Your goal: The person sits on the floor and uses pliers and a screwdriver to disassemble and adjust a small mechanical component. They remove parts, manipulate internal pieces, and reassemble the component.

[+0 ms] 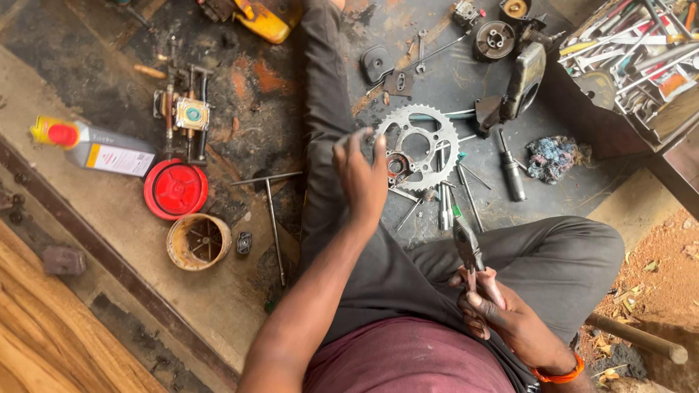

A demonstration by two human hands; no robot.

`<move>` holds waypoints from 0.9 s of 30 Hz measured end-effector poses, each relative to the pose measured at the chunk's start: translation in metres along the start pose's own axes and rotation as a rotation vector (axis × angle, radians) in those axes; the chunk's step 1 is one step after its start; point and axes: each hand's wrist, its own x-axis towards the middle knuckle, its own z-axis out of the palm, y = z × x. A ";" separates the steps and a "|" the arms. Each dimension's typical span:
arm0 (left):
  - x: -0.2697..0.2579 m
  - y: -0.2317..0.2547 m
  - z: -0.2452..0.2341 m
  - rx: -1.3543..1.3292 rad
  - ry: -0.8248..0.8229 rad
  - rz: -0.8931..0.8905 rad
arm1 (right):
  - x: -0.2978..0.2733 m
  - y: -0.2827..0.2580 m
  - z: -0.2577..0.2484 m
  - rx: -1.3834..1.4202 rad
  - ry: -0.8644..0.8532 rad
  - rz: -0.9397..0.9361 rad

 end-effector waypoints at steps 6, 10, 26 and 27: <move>-0.057 0.029 -0.069 -0.765 -0.931 -0.356 | 0.002 -0.013 0.009 -0.256 -0.019 0.003; -0.070 0.016 -0.085 -0.917 -0.919 -0.466 | 0.007 -0.022 0.015 -0.359 -0.025 0.105; -0.081 -0.066 -0.122 -0.861 -0.375 -0.376 | 0.101 -0.047 0.055 -0.676 -0.052 0.458; -0.080 -0.076 -0.127 -0.820 -0.323 -0.373 | 0.109 -0.046 0.062 -0.744 -0.075 0.445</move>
